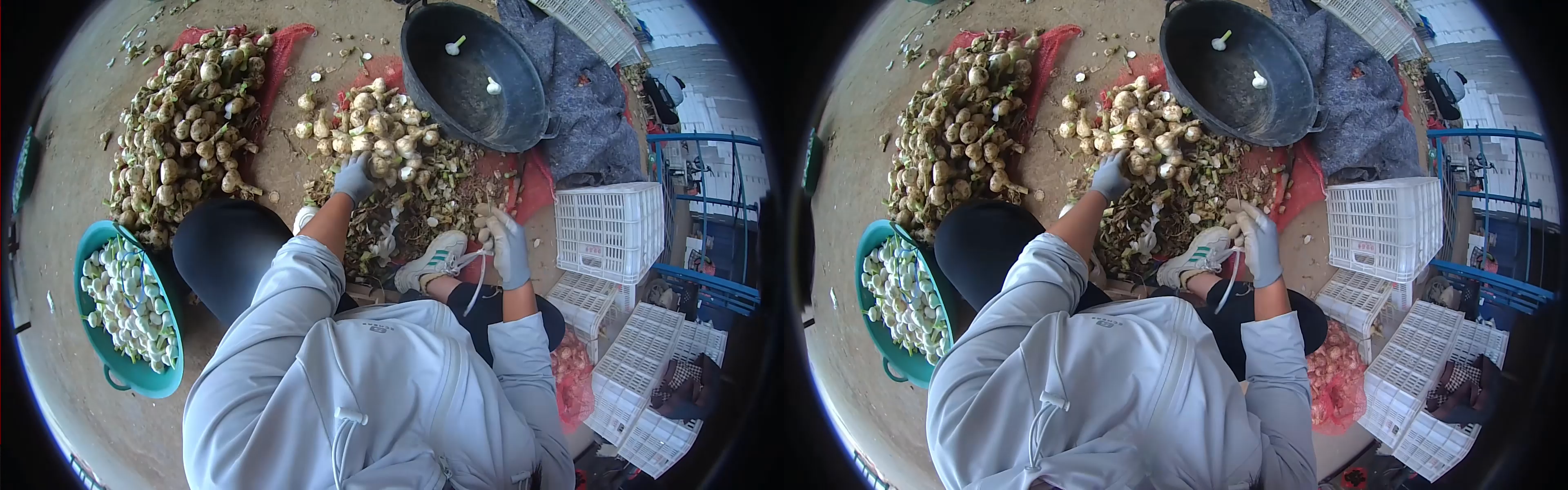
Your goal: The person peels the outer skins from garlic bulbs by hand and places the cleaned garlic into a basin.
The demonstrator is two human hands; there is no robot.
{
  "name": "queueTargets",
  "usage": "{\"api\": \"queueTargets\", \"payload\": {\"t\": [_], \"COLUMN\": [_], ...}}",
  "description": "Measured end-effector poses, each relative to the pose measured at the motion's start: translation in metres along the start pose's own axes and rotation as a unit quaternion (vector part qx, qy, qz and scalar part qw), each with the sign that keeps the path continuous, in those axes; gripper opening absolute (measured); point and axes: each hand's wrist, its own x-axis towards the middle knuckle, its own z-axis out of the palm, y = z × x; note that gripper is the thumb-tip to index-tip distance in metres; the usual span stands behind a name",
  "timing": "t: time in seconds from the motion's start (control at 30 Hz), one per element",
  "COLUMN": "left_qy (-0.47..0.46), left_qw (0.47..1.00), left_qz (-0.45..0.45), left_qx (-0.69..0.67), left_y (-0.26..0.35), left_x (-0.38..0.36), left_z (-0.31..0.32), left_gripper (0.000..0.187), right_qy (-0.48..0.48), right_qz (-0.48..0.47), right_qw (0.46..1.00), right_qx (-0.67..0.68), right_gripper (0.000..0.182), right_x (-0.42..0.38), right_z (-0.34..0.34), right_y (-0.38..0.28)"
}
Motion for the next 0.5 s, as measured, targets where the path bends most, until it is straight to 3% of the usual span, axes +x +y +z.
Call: {"api": "queueTargets", "payload": {"t": [0.07, 0.1, 0.17, 0.23, 0.3, 0.33, 0.43, 0.5], "left_qy": [-0.017, -0.044, -0.047, -0.053, -0.087, -0.086, -0.119, -0.098], "left_qw": [0.996, 0.994, 0.991, 0.99, 0.989, 0.99, 0.979, 0.97], "left_qz": [0.027, -0.002, -0.029, -0.049, -0.104, -0.113, -0.104, -0.012], "left_qx": [0.087, 0.1, 0.125, 0.125, 0.052, 0.023, -0.131, -0.224], "left_y": [-0.004, 0.007, -0.001, 0.0, -0.001, -0.003, 0.011, 0.02], "left_x": [0.0, -0.008, -0.006, -0.009, -0.015, -0.018, -0.029, -0.036], "left_z": [0.003, -0.012, -0.006, -0.009, -0.016, -0.013, -0.012, -0.007], "left_gripper": [0.068, 0.059, 0.04, 0.042, 0.05, 0.065, 0.085, 0.08], "right_qy": [-0.018, -0.043, -0.058, -0.117, -0.093, -0.088, -0.067, -0.044], "right_qz": [-0.002, -0.004, -0.033, -0.177, -0.212, -0.23, -0.247, -0.24], "right_qw": [0.997, 0.989, 0.991, 0.919, 0.887, 0.876, 0.858, 0.86], "right_qx": [-0.069, -0.14, -0.12, -0.331, -0.399, -0.414, -0.446, -0.449], "right_gripper": [0.031, 0.032, 0.03, 0.029, 0.026, 0.024, 0.023, 0.02], "right_x": [-0.018, -0.026, -0.03, -0.028, -0.021, -0.014, 0.005, 0.019], "right_z": [-0.005, -0.008, -0.013, -0.01, -0.004, 0.0, 0.024, 0.039], "right_y": [0.007, 0.01, 0.016, 0.008, 0.008, 0.013, 0.023, 0.029]}}
